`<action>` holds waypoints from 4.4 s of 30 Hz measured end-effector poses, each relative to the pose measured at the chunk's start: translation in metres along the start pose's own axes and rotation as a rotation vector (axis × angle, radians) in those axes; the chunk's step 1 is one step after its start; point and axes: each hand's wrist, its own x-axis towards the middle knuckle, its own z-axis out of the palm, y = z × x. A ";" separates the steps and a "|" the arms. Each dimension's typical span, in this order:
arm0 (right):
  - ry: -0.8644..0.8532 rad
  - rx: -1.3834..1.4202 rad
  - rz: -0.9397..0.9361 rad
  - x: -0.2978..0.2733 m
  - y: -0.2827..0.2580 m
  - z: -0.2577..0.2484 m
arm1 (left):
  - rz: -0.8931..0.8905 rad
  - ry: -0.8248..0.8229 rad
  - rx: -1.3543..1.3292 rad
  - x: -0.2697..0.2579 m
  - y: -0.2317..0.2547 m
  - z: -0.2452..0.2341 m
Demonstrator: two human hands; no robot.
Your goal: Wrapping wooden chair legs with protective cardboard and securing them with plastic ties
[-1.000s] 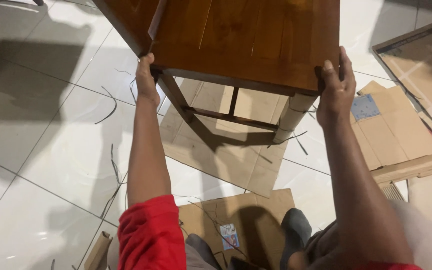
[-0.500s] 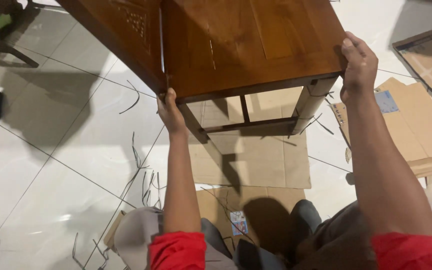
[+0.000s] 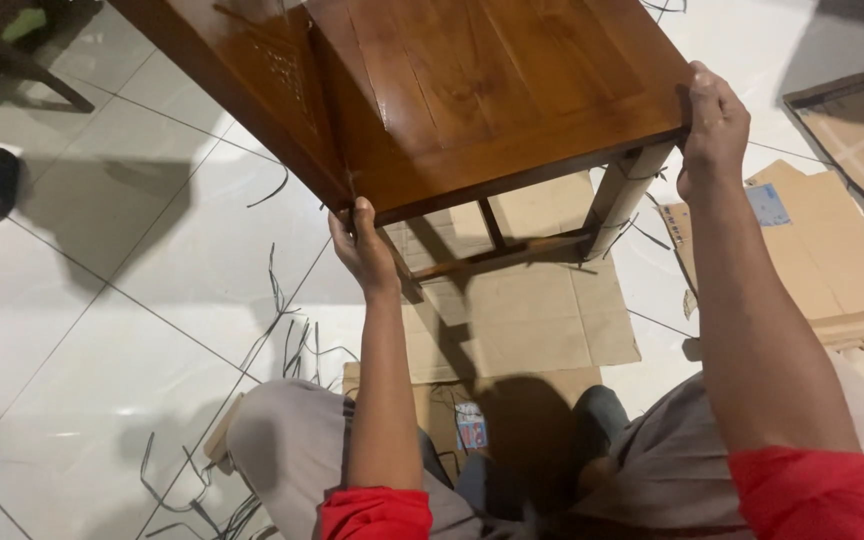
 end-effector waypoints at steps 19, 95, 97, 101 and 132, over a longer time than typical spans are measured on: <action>0.102 -0.015 -0.046 -0.045 -0.005 0.007 | 0.033 0.026 0.133 -0.048 -0.012 -0.009; 1.367 0.407 0.972 -0.333 0.258 -0.256 | -0.414 -1.244 0.868 -0.365 -0.316 0.083; 1.425 0.443 0.929 -0.334 0.264 -0.258 | -0.405 -1.229 0.867 -0.364 -0.312 0.085; 1.399 0.408 0.793 -0.317 0.206 -0.220 | -0.353 -1.194 0.900 -0.364 -0.308 0.088; 1.144 0.378 1.028 -0.313 0.223 -0.090 | -0.716 -0.970 0.119 -0.265 -0.244 0.116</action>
